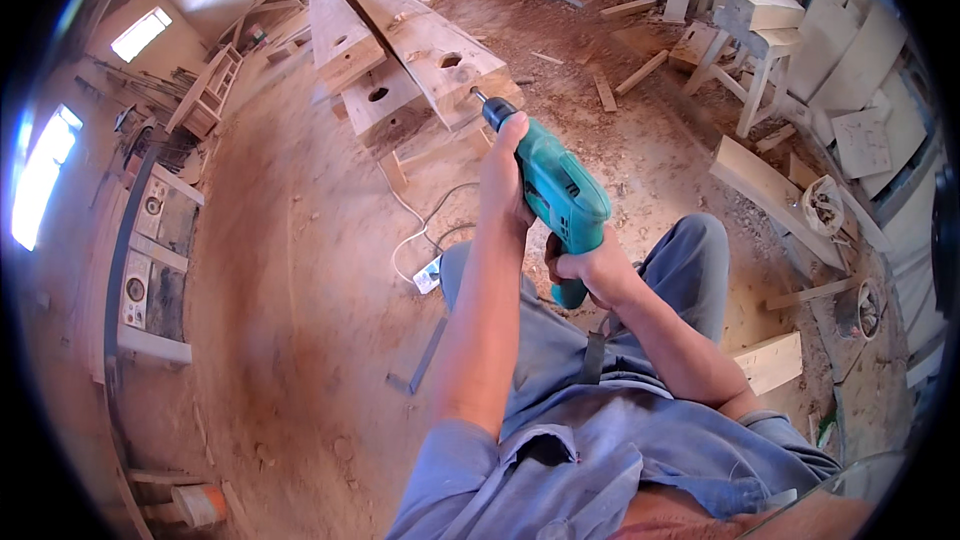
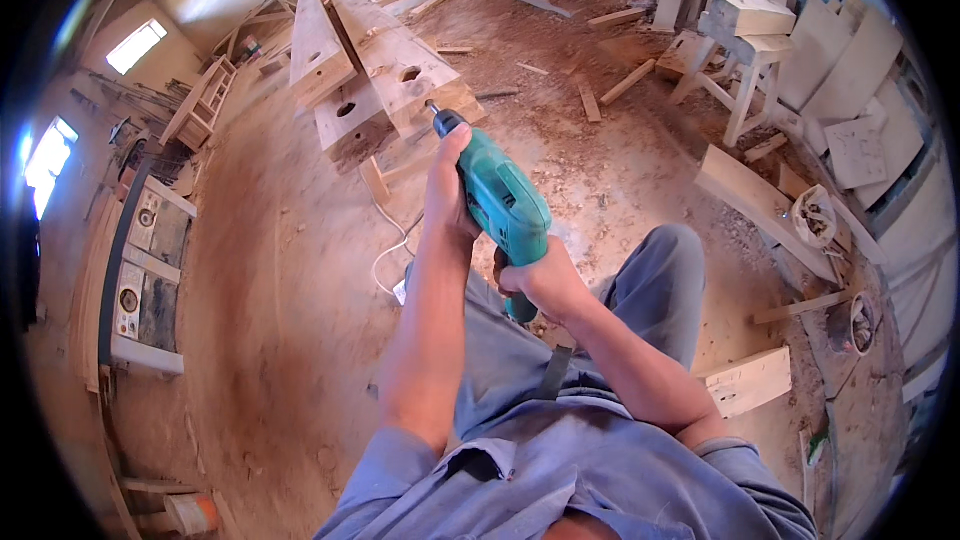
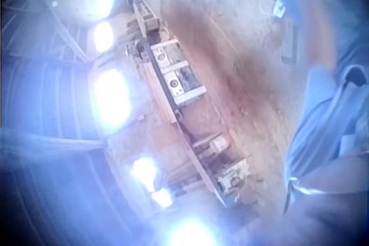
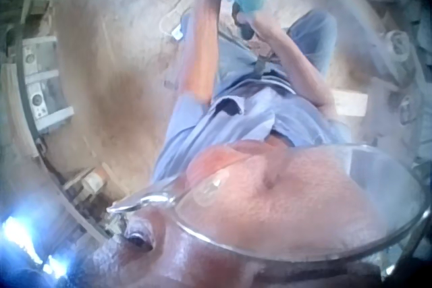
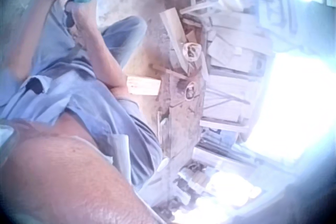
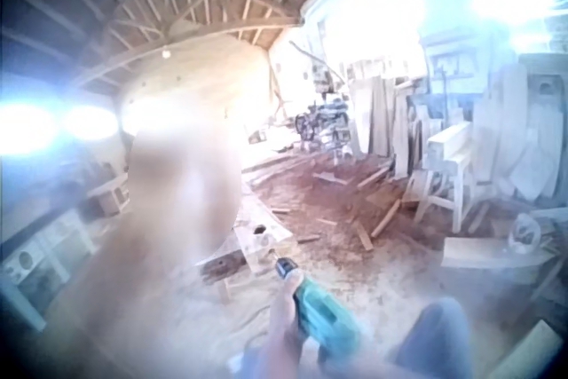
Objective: The person drills holes into wooden planks using a corded drill. They measure and mark the wood with a ruler and pencil, then drill at the marked locations.
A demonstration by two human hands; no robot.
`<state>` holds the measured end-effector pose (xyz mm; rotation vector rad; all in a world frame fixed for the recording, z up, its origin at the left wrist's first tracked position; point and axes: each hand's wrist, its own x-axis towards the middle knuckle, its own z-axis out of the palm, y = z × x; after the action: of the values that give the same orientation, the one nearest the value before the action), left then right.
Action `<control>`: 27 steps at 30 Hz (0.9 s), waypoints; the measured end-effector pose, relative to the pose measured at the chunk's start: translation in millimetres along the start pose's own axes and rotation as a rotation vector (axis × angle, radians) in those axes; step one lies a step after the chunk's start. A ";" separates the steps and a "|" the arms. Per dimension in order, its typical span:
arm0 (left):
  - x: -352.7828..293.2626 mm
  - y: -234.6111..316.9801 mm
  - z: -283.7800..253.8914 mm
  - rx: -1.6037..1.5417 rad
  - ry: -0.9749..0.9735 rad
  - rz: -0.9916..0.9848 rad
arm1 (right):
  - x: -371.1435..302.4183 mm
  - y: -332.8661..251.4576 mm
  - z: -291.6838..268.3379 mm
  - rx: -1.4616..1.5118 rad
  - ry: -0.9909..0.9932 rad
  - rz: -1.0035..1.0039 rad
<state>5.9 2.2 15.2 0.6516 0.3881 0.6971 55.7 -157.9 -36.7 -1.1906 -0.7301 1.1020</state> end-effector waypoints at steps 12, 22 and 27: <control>-52.4 -44.9 -12.4 0.181 0.066 -0.031 | -54.2 47.1 -9.2 0.196 -0.022 -0.006; -96.2 -49.2 -38.9 0.193 0.239 0.198 | -66.9 51.7 -37.2 -0.119 -0.335 -0.061; -113.7 -9.4 -79.8 0.174 0.410 0.323 | -17.7 -1.2 -48.9 -0.645 -0.214 -0.389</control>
<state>-112.8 -49.0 -36.8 0.7443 0.7374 1.1203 94.2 -191.5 -46.2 -1.3871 -1.4909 0.6828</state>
